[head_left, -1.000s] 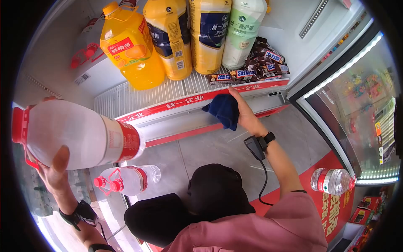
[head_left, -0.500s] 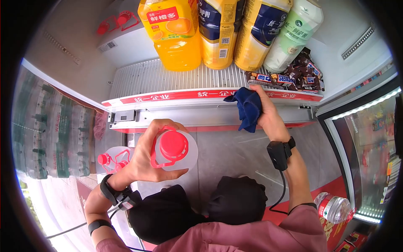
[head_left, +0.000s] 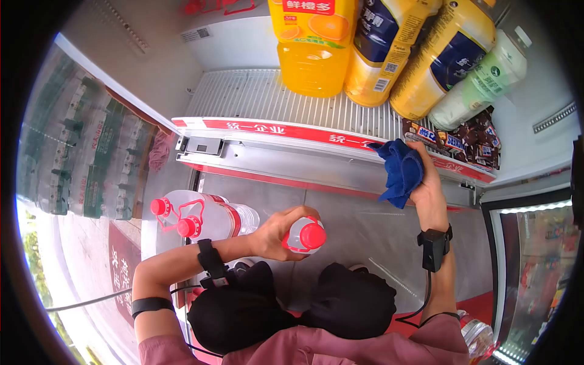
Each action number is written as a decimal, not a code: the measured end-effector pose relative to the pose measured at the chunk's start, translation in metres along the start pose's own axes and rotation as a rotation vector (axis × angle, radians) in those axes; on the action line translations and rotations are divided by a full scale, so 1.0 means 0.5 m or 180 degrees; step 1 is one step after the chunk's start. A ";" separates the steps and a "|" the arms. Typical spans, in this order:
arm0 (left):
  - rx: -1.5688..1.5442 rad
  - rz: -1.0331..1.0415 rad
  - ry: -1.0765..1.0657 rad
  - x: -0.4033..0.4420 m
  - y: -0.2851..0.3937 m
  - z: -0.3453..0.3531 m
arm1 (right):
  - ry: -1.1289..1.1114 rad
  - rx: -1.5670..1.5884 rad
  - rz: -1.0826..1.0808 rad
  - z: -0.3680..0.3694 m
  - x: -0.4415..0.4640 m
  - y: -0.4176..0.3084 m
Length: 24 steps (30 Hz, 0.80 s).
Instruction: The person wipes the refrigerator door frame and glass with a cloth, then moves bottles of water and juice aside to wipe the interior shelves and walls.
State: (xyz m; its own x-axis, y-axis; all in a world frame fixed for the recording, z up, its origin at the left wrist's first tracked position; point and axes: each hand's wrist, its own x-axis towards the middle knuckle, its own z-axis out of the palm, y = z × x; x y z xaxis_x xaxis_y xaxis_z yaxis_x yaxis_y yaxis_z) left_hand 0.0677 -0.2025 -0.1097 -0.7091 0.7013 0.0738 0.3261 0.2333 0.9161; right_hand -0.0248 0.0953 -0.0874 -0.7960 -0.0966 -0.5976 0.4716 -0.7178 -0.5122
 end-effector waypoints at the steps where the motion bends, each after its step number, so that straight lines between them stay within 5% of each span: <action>1: 0.0044 -0.0047 0.0092 0.002 -0.003 0.003 | 0.0025 0.0032 0.0094 0.007 -0.003 -0.002; 15: -0.0261 0.0408 -0.0325 -0.027 -0.020 -0.039 | 0.0250 -0.0360 -0.0054 0.015 -0.012 0.003; 24: 0.0535 -0.0565 -0.0672 -0.067 0.016 -0.082 | 0.0370 -0.0673 -0.0180 0.019 -0.009 0.012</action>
State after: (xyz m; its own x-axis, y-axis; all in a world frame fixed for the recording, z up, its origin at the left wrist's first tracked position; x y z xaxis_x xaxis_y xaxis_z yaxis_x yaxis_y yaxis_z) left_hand 0.0685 -0.2519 -0.0888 -0.6245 0.7598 -0.1807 0.3202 0.4601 0.8281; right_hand -0.0218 0.0851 -0.0819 -0.7800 0.0284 -0.6251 0.5062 -0.5585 -0.6571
